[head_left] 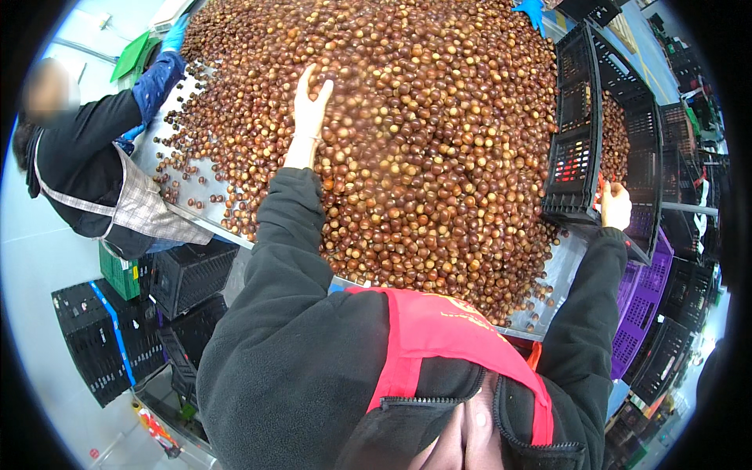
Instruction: The person sorts chestnuts on a large metal table by hand, picking up individual nuts and placing them into a black crate. Another worker wearing blue gloves also sorts chestnuts nearby. The camera wearer repeatedly scoops and transfers chestnuts into the crate throughout the clip.
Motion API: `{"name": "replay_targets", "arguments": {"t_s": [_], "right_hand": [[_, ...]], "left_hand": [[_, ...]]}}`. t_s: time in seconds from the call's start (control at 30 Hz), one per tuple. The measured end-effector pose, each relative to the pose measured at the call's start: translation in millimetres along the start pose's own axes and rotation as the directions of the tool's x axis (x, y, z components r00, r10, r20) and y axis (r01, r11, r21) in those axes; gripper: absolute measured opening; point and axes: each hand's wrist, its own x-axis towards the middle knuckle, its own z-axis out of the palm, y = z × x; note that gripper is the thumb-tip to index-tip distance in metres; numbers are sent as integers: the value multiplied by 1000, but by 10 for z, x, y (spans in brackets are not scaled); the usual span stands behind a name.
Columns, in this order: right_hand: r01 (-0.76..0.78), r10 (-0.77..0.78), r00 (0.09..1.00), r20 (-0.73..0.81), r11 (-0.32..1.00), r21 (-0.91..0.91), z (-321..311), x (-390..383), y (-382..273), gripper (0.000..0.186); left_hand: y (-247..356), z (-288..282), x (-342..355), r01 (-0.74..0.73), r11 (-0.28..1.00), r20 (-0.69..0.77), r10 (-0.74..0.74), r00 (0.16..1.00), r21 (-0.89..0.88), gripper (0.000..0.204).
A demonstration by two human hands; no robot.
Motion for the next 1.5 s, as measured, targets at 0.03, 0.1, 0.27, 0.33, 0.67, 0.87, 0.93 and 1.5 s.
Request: {"name": "replay_targets", "arguments": {"t_s": [0.03, 0.1, 0.27, 0.33, 0.67, 0.87, 0.93, 1.5], "right_hand": [[-4, 4, 1000, -12, 1000, 10, -3, 0, 0, 43], [13, -13, 1000, -8, 1000, 5, -15, -5, -8, 43], [7, -7, 1000, -13, 1000, 15, -43, -30, -52, 43], [12, -12, 999, -36, 1000, 11, -38, -25, -53, 42], [-25, 25, 1000, -8, 1000, 10, -33, -42, -15, 44], [39, -40, 999, 29, 998, 50, -91, -86, -15, 40], [47, -47, 999, 22, 999, 9, -97, -98, -22, 44], [-82, 81, 995, 56, 996, 20, -248, -230, -274, 38]], "left_hand": [[51, 93, -54, 79, 990, 16, -78, 997, -115, 63], [147, 262, -120, 72, 995, 44, -69, 997, -73, 65], [336, 596, -148, 98, 995, 117, -94, 989, -28, 69], [379, 822, -246, 109, 993, 172, -102, 980, -36, 69], [781, 1613, -1062, -380, 819, 368, 225, 902, 430, 64], [2189, 1064, -1011, -424, 905, 103, 424, 900, -22, 25], [2853, 762, -1014, -605, 685, -234, 561, 794, -406, 16], [4257, 162, -1581, -733, -312, -601, 782, 163, -605, 34]]}}
